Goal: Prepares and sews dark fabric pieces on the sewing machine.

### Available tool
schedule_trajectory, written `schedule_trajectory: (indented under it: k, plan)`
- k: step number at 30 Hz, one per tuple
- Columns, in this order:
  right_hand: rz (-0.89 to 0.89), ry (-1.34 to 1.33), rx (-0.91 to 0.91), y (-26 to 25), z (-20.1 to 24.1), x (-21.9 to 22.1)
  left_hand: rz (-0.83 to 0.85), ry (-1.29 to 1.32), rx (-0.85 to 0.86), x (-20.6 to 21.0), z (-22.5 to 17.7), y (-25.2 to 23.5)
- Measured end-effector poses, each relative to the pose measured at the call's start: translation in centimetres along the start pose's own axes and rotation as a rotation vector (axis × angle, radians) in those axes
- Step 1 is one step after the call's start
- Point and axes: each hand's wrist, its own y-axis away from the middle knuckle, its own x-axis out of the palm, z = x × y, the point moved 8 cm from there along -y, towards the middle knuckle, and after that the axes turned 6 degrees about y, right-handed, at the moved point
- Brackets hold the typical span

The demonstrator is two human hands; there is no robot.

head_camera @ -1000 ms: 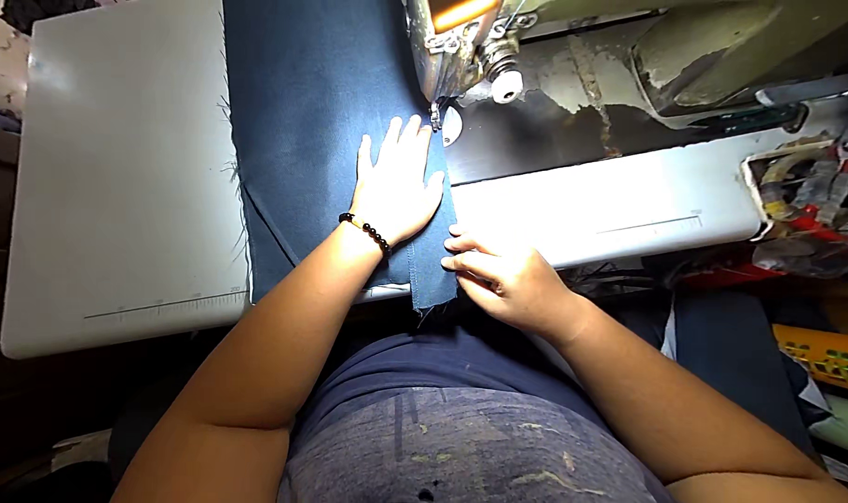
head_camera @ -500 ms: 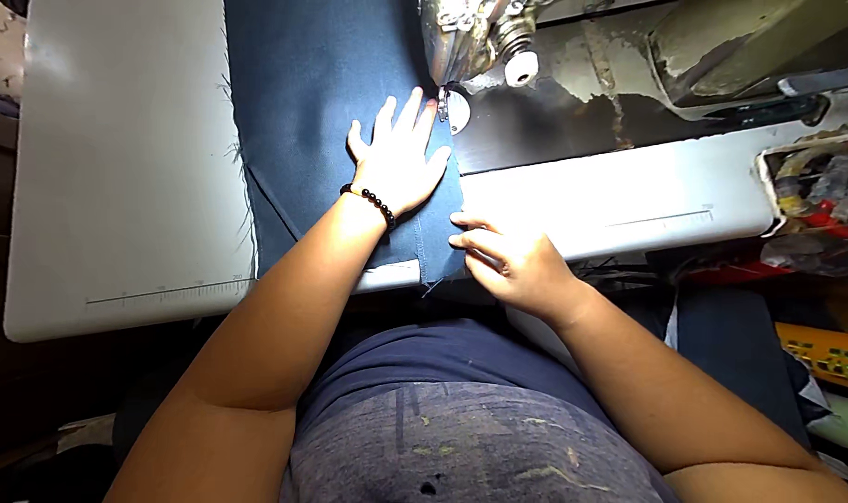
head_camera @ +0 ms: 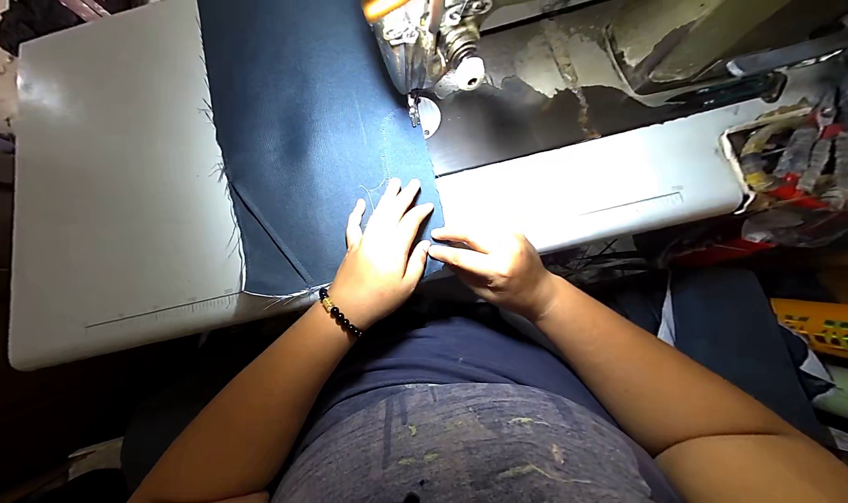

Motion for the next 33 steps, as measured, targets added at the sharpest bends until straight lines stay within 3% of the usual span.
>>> schedule_trajectory:
  k: [6, 15, 23, 33]
  plan:
    - [0.014, 0.001, 0.018, 0.0, -0.2, 0.1, -0.053, -0.005, 0.034, 0.0, -0.3, 0.2]
    - [0.217, -0.051, 0.086, -1.9, -0.9, 0.1, 0.017, 0.07, -0.028, -0.1, 0.2, -0.7]
    - [0.43, -0.046, 0.092, -7.1, -5.5, 1.8, -0.008, 0.14, -0.02, -1.6, 4.0, -6.5]
    - [0.406, -0.012, 0.142, -8.7, -8.9, 3.0, -0.049, 0.05, -0.078, -3.9, 7.9, -13.5]
